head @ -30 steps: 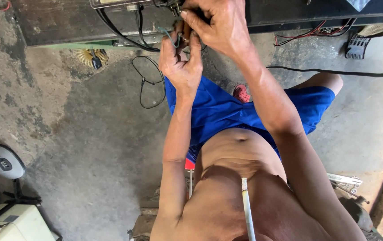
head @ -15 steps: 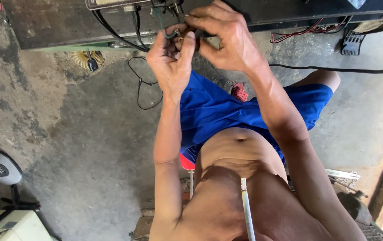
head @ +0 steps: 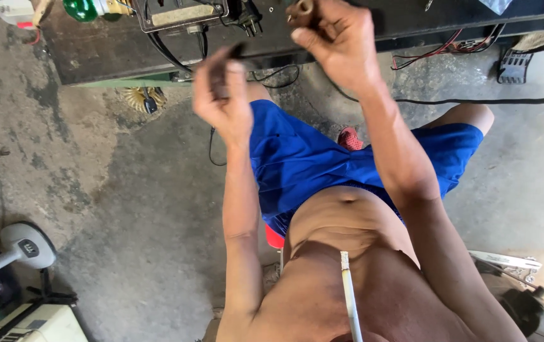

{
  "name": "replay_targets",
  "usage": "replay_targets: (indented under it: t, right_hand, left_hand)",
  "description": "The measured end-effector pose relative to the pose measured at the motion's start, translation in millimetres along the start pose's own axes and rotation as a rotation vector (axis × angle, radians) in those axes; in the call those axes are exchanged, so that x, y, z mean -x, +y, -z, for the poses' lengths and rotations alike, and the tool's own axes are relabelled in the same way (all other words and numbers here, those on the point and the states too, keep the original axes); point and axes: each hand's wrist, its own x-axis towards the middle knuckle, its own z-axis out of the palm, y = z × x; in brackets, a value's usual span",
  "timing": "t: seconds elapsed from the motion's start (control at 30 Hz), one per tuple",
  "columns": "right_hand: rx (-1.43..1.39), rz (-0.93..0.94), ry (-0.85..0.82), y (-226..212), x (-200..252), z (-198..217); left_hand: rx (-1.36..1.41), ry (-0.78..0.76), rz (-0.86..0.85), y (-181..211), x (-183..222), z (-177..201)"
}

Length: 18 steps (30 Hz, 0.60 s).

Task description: Testing and disassembling an electrical component using a multimeter and a screwdriver at a workbench.

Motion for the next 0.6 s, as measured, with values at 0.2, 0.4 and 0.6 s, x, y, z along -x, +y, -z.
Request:
replay_targets:
  t: [0.2,0.4,0.6]
  right_hand:
    - [-0.38,-0.077,0.084,-4.7,-3.0,-3.7]
    - [-0.55,0.026,0.113,-15.0,-13.8,-30.7]
    - [-0.51,0.12,0.064,-20.1,-20.1,-49.3]
  left_hand:
    - [-0.333,0.144,-0.149,-33.5,-60.5,54.6]
    - [-0.343,-0.21,-0.021,-42.3,-76.7,91.9]
    - [-0.351,-0.21,0.011,-52.6,-78.2,91.7]
